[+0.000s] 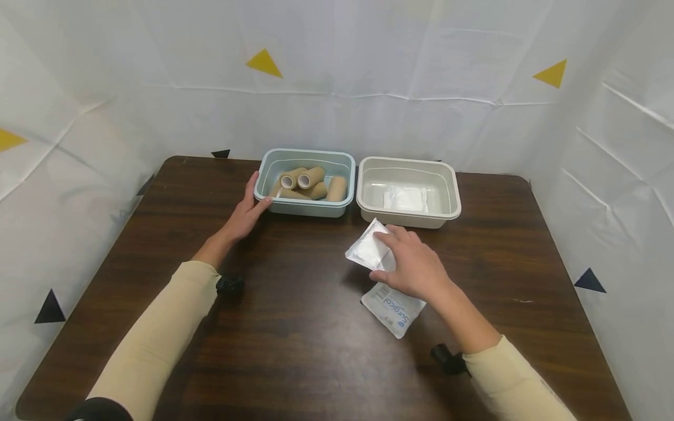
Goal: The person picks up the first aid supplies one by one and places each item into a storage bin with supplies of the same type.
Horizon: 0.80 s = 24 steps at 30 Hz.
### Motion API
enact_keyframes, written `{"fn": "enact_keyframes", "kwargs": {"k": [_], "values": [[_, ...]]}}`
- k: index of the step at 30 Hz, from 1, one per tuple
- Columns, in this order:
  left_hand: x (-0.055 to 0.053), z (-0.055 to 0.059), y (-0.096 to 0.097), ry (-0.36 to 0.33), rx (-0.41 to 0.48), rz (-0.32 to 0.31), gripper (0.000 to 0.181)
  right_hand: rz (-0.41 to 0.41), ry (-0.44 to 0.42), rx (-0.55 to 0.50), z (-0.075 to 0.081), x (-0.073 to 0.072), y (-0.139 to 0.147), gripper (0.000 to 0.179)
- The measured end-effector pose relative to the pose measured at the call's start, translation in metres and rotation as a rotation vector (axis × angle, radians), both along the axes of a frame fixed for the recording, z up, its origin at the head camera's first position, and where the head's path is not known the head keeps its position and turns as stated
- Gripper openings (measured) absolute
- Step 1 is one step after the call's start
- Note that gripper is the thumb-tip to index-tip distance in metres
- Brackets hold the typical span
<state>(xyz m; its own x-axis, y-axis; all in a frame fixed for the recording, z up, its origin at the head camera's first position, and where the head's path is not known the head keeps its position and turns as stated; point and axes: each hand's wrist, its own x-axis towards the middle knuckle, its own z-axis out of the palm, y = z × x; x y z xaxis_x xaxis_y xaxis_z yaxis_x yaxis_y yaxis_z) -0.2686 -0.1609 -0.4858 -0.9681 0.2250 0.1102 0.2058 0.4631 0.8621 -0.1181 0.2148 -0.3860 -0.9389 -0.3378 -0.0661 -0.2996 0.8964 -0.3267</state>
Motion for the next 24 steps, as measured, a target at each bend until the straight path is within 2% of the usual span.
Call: {"fn": "enact_keyframes", "kwargs": {"k": [7, 15, 20, 24], "values": [[0.000, 0.000, 0.000, -0.005, -0.006, -0.003, 0.076, 0.005, 0.041, -0.033, 0.017, -0.029, 0.012, 0.078], [0.002, 0.002, 0.001, 0.002, -0.010, -0.001, 0.076, -0.033, 0.090, -0.148, 0.023, -0.068, 0.022, 0.076], [0.002, 0.002, 0.002, 0.008, 0.000, -0.007, 0.076, -0.122, 0.066, -0.233, 0.019, -0.090, 0.024, 0.075], [0.001, 0.002, 0.002, 0.019, 0.002, -0.005, 0.076, -0.243, 0.019, -0.286, 0.016, -0.106, 0.022, 0.077]]}}
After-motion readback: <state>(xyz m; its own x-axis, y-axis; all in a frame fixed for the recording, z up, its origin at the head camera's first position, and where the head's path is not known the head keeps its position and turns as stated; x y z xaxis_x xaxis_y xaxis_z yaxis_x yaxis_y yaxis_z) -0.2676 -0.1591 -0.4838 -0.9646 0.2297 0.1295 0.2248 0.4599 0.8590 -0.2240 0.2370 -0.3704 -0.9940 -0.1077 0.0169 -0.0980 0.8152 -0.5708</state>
